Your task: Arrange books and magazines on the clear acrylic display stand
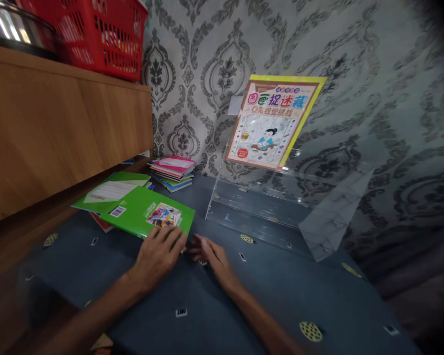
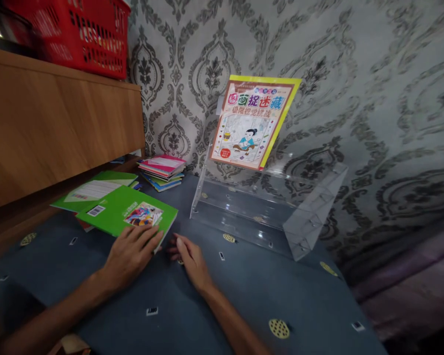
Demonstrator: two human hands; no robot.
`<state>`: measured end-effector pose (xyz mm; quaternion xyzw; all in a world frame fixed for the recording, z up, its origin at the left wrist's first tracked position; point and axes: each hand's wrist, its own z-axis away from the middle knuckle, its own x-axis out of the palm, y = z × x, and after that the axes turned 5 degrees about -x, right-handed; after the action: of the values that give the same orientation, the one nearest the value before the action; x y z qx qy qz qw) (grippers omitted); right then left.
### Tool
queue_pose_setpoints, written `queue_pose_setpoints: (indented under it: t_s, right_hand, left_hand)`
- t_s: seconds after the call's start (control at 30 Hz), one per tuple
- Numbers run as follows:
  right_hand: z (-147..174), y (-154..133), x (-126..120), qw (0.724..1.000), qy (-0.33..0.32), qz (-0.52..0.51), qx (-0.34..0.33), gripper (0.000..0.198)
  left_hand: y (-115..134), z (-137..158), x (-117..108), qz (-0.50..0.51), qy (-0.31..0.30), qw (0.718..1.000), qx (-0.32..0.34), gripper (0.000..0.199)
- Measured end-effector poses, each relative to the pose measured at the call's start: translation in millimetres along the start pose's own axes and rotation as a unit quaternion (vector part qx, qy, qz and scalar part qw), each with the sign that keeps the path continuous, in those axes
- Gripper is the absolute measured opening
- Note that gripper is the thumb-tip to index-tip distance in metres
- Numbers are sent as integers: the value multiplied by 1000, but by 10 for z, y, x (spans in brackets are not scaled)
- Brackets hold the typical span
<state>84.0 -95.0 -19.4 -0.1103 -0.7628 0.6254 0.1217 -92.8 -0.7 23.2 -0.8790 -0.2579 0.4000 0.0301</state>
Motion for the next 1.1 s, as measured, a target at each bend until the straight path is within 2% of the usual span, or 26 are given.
queue_pose_setpoints:
  t_s: [0.1, 0.2, 0.37, 0.43, 0.5, 0.6, 0.73, 0.9, 1.1]
  right_hand:
    - [-1, 7, -6, 994, 29, -97, 39, 65]
    - [7, -5, -15, 983, 79, -157, 58, 63]
    - [44, 2, -19, 980, 138, -133, 54, 62]
    - [82, 24, -47, 983, 138, -110, 49, 63]
    - [141, 45, -96, 988, 126, -80, 34, 61]
    - [252, 57, -180, 994, 108, -32, 9, 54]
    - [357, 25, -240, 994, 107, -3, 3, 55]
    - [391, -17, -230, 993, 114, -12, 18, 66]
    - [405, 36, -217, 992, 120, 18, 29, 70]
  left_hand:
    - [219, 41, -3, 38, 33, 999, 22, 24]
    - [376, 76, -14, 77, 49, 996, 12, 21]
    - [578, 171, -60, 132, 45, 990, 25, 22]
    - [668, 223, -83, 153, 7, 988, 29, 30]
    - [739, 260, -110, 192, -65, 979, 30, 46]
    - [763, 254, -144, 259, -176, 949, 32, 67]
    - [667, 171, -113, 292, -249, 923, 26, 65]
    - [443, 115, 119, 293, -296, 909, 15, 65]
    - [-175, 153, 487, 207, -331, 918, -71, 70]
